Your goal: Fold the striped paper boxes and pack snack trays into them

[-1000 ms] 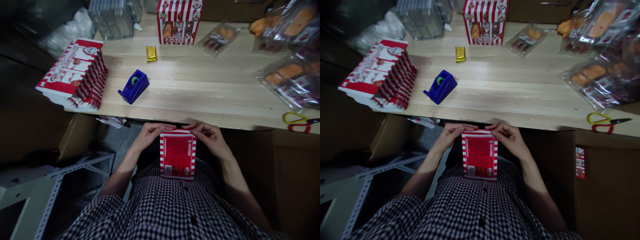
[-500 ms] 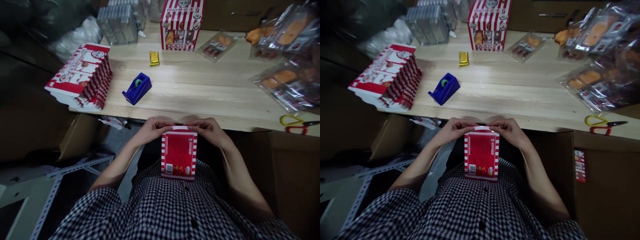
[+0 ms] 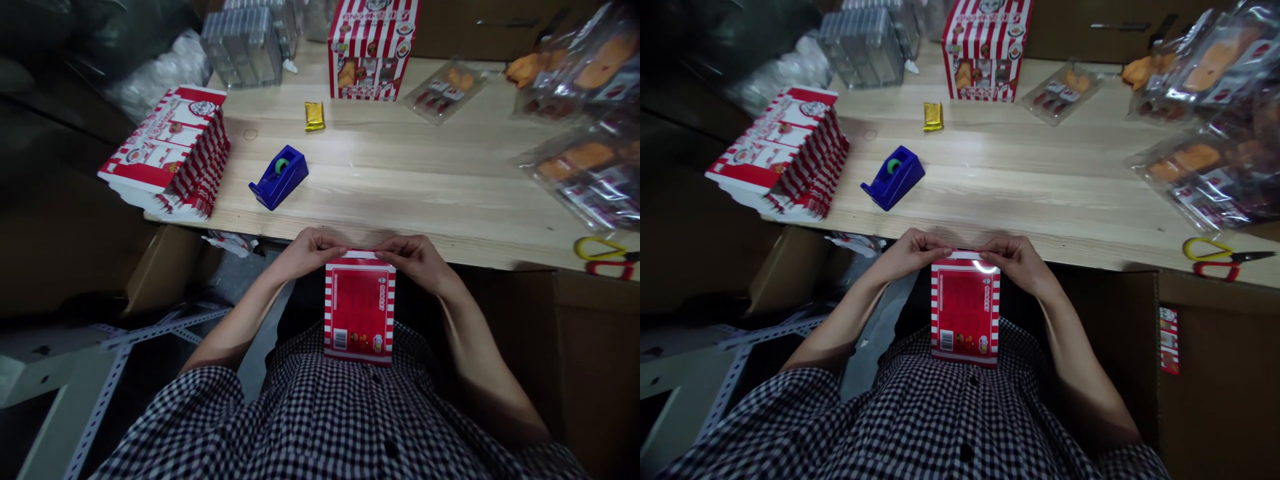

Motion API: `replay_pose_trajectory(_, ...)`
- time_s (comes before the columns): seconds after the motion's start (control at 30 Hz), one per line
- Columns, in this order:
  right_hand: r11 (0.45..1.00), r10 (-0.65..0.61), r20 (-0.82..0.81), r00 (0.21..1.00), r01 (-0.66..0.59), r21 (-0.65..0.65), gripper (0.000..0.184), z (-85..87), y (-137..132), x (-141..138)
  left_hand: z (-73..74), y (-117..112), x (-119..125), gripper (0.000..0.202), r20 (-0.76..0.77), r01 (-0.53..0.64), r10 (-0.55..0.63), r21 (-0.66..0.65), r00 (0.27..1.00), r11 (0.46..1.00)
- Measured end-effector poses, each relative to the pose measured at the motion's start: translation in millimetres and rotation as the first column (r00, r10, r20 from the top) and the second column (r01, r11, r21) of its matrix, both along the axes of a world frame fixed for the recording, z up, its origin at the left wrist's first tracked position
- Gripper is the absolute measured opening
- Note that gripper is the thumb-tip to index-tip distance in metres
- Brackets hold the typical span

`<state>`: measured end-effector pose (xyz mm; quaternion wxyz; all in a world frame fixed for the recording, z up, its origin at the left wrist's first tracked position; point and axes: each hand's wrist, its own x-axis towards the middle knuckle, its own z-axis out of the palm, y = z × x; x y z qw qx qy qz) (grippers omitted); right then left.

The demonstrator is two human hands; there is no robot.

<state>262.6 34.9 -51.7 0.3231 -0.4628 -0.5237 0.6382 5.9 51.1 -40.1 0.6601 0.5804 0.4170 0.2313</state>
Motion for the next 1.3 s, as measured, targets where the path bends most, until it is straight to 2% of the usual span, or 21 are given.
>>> replay_pose_trajectory(0.1,1.0,0.027,0.014,1.0,-0.028,0.014,0.02,-1.7,0,0,1.8,-2,-2,0.023,-0.04,0.013,-0.011,0.036,0.999,0.999)
replay_pose_trajectory(0.23,0.994,0.107,0.001,0.994,-0.107,-0.028,0.018,4.6,1,2,10.5,0,-5,0.023,-0.117,0.089,-0.077,0.1,0.99,0.991)
replay_pose_trajectory(0.33,0.99,0.131,-0.01,0.991,-0.131,-0.05,0.017,12.6,1,2,16.7,4,-1,0.023,-0.118,0.162,-0.149,0.104,0.982,0.981)
replay_pose_trajectory(0.43,0.991,0.136,0.016,0.991,-0.136,-0.016,0.016,18.2,2,1,20.0,8,7,0.025,-0.092,0.2,-0.191,0.108,0.977,0.974)
replay_pose_trajectory(0.57,0.991,0.129,0.03,0.991,-0.13,0.013,0.018,19.7,1,-1,22.4,11,14,0.023,-0.149,0.227,-0.2,0.195,0.968,0.954)
replay_pose_trajectory(0.73,0.992,0.102,-0.059,0.993,-0.106,-0.063,0.02,16.5,-2,6,21.5,9,14,0.021,-0.191,0.194,-0.151,0.23,0.97,0.954)
replay_pose_trajectory(0.9,0.966,0.203,-0.108,0.973,-0.217,-0.143,0.021,10.6,10,19,21.0,11,11,0.022,-0.224,0.246,-0.191,0.25,0.956,0.937)
replay_pose_trajectory(1.07,0.969,0.231,-0.042,0.972,-0.234,-0.079,0.018,10.8,15,16,25.2,15,7,0.025,-0.256,0.329,-0.266,0.245,0.929,0.912)
replay_pose_trajectory(1.2,0.98,0.185,-0.038,0.982,-0.187,-0.061,0.017,15.3,5,13,24.3,12,6,0.026,-0.229,0.309,-0.255,0.247,0.94,0.919)
replay_pose_trajectory(1.3,0.968,0.234,-0.05,0.971,-0.237,-0.084,0.018,18.1,8,21,20.6,12,9,0.025,-0.235,0.303,-0.248,0.238,0.94,0.923)
